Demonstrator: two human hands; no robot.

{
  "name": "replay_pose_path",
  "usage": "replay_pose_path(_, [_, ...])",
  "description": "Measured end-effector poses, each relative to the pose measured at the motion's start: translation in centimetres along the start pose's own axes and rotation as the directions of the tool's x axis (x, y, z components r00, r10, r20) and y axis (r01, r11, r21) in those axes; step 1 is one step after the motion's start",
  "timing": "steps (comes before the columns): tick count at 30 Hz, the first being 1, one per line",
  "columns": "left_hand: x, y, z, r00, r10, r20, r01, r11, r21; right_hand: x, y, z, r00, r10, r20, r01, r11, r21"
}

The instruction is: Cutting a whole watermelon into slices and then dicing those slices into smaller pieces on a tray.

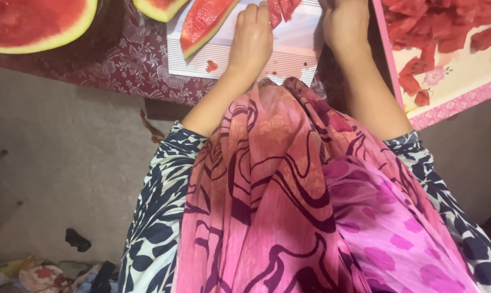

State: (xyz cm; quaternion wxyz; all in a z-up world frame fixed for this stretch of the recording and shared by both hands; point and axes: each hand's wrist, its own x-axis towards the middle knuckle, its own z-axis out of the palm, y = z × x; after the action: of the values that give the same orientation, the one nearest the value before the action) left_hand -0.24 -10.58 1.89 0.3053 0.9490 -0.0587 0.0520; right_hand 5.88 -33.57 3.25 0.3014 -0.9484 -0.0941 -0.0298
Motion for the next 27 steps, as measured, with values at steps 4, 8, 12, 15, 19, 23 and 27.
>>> replay_pose_path(4, [0.3,1.5,-1.1,0.996,-0.065,-0.068,0.057,0.992,-0.113,-1.6,-0.8,1.2,0.976,-0.216,0.039,0.22,0.962,-0.164])
replay_pose_path(8, [1.1,2.1,-0.8,0.989,-0.146,-0.017,0.145,0.987,-0.067,-2.7,-3.1,1.9,0.968,-0.118,0.221,0.14,0.986,-0.086])
replay_pose_path(12, [1.3,0.2,2.1,0.99,-0.131,-0.056,0.124,0.987,-0.1,-3.0,-4.1,2.3,0.967,-0.171,0.188,0.159,0.984,0.076])
replay_pose_path(15, [1.1,-0.2,2.8,0.972,-0.18,-0.15,0.146,0.966,-0.213,-3.0,-4.9,2.0,0.982,-0.156,0.107,0.141,0.981,0.135])
replay_pose_path(19, [0.7,-0.5,3.0,0.96,-0.244,-0.139,0.177,0.911,-0.373,-3.2,-6.3,1.0,0.979,-0.134,0.153,0.093,0.963,0.254])
replay_pose_path(23, [0.3,0.1,0.4,0.927,-0.375,0.033,0.344,0.809,-0.476,-3.1,-8.6,-1.5,0.968,-0.202,0.149,0.18,0.972,0.15])
replay_pose_path(27, [-0.7,-1.5,1.2,0.93,-0.337,-0.148,0.278,0.907,-0.315,-2.2,-4.2,-1.4,0.961,-0.269,0.066,0.264,0.961,0.083])
